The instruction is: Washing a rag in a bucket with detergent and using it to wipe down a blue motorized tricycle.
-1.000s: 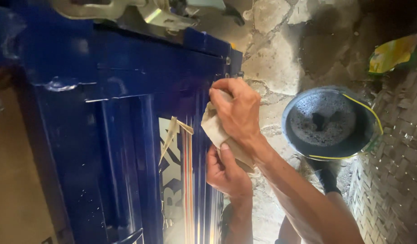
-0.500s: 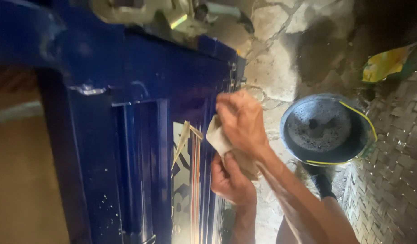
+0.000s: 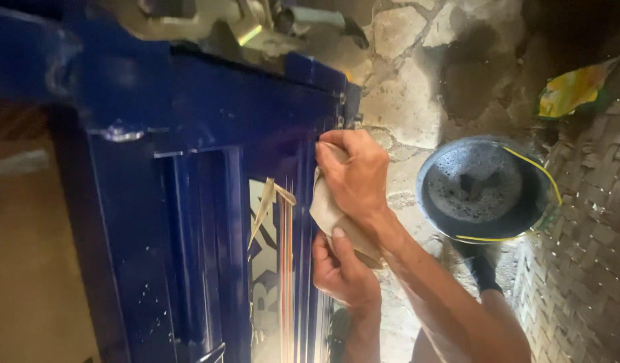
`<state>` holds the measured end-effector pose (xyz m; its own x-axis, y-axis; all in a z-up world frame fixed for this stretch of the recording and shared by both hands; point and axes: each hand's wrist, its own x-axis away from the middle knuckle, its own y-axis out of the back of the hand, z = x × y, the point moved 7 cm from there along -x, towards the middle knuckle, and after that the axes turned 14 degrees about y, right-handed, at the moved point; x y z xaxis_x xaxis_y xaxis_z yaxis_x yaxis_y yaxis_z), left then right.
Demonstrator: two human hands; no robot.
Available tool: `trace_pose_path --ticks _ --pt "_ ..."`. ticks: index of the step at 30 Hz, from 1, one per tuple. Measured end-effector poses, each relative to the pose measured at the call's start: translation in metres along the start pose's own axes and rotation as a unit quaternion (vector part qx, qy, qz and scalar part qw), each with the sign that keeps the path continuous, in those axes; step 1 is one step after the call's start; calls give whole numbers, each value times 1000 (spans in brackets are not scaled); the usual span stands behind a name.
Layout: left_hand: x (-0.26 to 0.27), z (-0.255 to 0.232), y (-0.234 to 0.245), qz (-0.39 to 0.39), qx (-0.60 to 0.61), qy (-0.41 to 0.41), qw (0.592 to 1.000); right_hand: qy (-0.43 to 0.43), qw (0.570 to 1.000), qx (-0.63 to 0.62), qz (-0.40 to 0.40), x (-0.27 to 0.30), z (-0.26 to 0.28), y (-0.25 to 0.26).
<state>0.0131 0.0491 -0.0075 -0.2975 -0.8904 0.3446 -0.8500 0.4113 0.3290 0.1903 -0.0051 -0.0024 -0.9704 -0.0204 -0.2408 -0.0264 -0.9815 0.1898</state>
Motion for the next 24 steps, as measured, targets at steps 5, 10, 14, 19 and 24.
trace_pose_path --ticks 5,10,14,19,24 --pt "8 -12 18 -16 -34 -32 999 7 997 -6 78 30 17 -4" --pt "16 -6 31 -30 -45 -18 998 1 987 -76 143 53 21 1" --pt "18 -9 25 -10 -43 -52 998 -218 940 -238 109 48 -8 6" --pt "9 -12 7 9 -31 -37 999 -84 979 -178 51 10 5 13" --pt "-7 -18 -4 28 -18 -38 999 117 990 -56 60 -15 30 8"
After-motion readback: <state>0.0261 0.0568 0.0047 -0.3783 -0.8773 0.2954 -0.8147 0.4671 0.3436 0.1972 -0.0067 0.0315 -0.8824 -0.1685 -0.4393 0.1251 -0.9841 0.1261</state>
